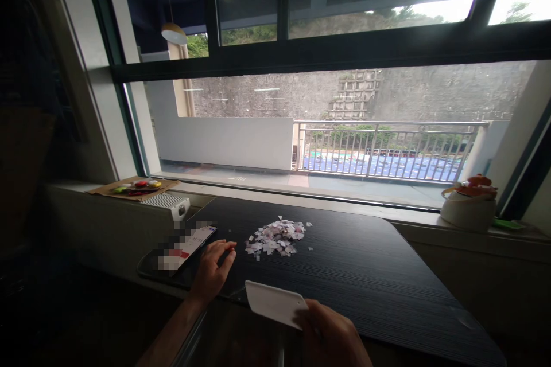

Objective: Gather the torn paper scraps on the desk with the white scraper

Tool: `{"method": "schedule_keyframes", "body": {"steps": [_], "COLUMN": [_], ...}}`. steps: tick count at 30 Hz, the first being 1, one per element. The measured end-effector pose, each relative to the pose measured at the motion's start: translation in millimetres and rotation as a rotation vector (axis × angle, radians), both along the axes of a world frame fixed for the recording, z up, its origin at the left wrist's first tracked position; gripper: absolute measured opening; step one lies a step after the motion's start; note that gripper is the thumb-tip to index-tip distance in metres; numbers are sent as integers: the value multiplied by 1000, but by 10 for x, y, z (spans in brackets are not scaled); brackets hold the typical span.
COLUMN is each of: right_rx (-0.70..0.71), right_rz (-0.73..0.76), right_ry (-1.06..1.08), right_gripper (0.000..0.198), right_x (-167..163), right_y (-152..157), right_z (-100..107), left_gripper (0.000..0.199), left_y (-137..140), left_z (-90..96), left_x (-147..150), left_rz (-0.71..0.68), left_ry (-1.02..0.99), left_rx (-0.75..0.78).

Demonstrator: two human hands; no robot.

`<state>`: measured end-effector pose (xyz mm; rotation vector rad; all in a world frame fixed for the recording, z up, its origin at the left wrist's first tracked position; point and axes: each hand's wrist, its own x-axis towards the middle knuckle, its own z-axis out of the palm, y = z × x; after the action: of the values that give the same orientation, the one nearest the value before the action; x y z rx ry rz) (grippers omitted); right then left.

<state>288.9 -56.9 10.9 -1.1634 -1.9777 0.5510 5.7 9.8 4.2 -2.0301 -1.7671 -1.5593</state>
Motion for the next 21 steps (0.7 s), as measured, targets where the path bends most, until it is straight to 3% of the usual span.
{"method": "schedule_keyframes", "body": {"steps": [8, 11, 14, 16, 18, 21], "right_rx": [329, 383, 348, 341, 378, 339], "right_rz": [72, 91, 147, 71, -117, -305], "right_ry": [-117, -139, -145, -76, -7, -44], "right_gripper": [23, 25, 27, 23, 21, 22], "right_x": [-13, -63, -105, -88, -35, 59], "right_y": [-77, -103, -73, 34, 215, 537], "right_z": [12, 7, 53, 118, 203, 307], "left_gripper": [27, 27, 27, 28, 28, 29], "left_y": [7, 8, 10, 14, 21, 33], "left_z": [-1, -12, -23, -29, -33, -38], "left_x": [3, 0, -5, -9, -15, -28], "left_rz": [0, 2, 9, 12, 13, 13], "left_ry": [1, 4, 2, 1, 1, -2], "left_rx": [2, 1, 3, 6, 10, 15]}}
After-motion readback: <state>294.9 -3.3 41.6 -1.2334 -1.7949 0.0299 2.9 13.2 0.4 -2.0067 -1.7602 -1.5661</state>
